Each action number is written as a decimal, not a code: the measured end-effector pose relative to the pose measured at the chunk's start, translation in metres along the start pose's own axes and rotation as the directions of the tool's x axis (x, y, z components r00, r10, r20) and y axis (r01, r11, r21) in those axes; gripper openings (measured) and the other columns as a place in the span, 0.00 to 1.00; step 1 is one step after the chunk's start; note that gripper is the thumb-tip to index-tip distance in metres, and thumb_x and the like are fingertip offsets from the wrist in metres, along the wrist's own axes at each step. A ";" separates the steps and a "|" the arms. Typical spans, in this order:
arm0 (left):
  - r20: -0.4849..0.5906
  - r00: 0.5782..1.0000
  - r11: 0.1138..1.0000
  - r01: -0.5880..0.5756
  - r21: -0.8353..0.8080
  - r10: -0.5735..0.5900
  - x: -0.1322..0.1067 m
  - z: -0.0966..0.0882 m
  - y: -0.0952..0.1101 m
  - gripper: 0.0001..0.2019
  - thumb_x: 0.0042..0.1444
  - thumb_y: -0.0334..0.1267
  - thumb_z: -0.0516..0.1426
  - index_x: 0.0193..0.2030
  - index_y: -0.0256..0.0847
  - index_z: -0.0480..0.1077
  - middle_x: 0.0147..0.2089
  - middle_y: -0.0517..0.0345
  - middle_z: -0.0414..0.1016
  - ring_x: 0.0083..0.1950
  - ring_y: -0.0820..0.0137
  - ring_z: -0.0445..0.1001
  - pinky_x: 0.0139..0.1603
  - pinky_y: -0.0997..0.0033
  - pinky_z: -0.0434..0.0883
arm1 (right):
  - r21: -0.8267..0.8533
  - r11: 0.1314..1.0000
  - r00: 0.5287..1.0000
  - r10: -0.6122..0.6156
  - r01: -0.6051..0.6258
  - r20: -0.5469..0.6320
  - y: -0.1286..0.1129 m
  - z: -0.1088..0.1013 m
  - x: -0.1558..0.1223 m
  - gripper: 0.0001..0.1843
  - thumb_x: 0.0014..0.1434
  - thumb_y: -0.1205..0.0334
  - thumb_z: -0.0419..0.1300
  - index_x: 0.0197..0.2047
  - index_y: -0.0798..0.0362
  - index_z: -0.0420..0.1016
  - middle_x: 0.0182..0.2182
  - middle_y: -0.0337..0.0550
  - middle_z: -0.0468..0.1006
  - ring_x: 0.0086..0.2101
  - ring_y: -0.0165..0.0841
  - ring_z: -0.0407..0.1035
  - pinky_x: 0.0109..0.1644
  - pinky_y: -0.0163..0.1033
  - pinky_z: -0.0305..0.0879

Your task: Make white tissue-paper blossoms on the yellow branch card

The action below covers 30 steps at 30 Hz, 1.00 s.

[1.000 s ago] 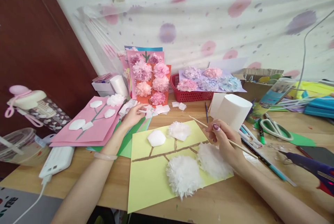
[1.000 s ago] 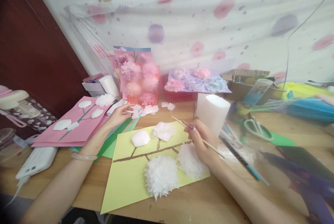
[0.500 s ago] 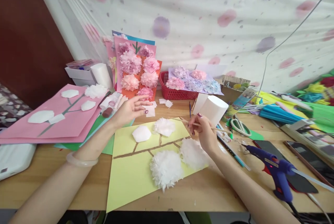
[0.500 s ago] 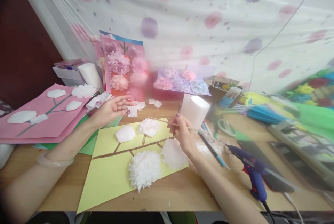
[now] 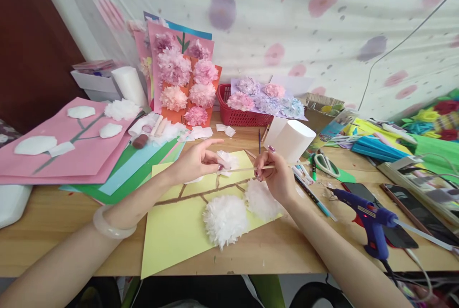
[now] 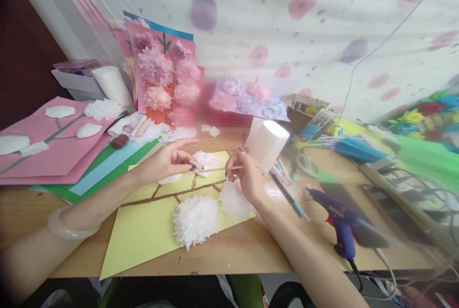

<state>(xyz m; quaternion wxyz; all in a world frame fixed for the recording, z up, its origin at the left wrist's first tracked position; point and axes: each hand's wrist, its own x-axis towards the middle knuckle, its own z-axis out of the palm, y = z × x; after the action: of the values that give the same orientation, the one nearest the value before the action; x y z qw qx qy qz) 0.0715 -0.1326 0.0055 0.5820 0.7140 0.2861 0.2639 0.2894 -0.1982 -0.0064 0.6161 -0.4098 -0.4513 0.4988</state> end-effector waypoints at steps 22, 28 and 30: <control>0.037 0.999 0.998 0.007 -0.065 -0.005 -0.003 0.007 -0.003 0.29 0.56 0.36 0.57 0.63 0.35 0.53 0.44 0.47 0.80 0.48 0.64 0.77 0.50 0.63 0.67 | 0.021 0.997 0.995 -0.069 0.070 -0.075 0.001 -0.006 -0.003 0.26 0.60 0.49 0.53 0.15 0.54 0.68 0.12 0.38 0.64 0.15 0.25 0.58 0.20 0.33 0.52; 0.046 0.999 1.000 0.002 -0.021 -0.001 -0.005 0.013 -0.003 0.25 0.58 0.36 0.56 0.62 0.37 0.55 0.45 0.48 0.80 0.49 0.63 0.77 0.50 0.63 0.68 | 0.033 0.997 0.996 -0.066 0.069 -0.063 0.002 -0.005 -0.003 0.26 0.60 0.49 0.53 0.15 0.54 0.69 0.12 0.39 0.65 0.16 0.26 0.58 0.20 0.33 0.53; 0.015 1.000 0.999 -0.005 -0.031 0.005 -0.005 0.013 -0.002 0.25 0.57 0.36 0.56 0.61 0.36 0.56 0.44 0.48 0.80 0.49 0.64 0.77 0.50 0.63 0.68 | 0.055 0.992 0.990 -0.107 0.113 -0.097 0.001 -0.005 -0.003 0.26 0.59 0.50 0.54 0.14 0.53 0.67 0.11 0.38 0.62 0.15 0.26 0.57 0.19 0.33 0.51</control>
<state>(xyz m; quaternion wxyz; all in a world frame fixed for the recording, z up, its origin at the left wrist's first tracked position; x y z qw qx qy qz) 0.0773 -0.1449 0.0008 0.5946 0.7075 0.2758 0.2644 0.2934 -0.2011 -0.0085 0.6753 -0.3882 -0.4286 0.4578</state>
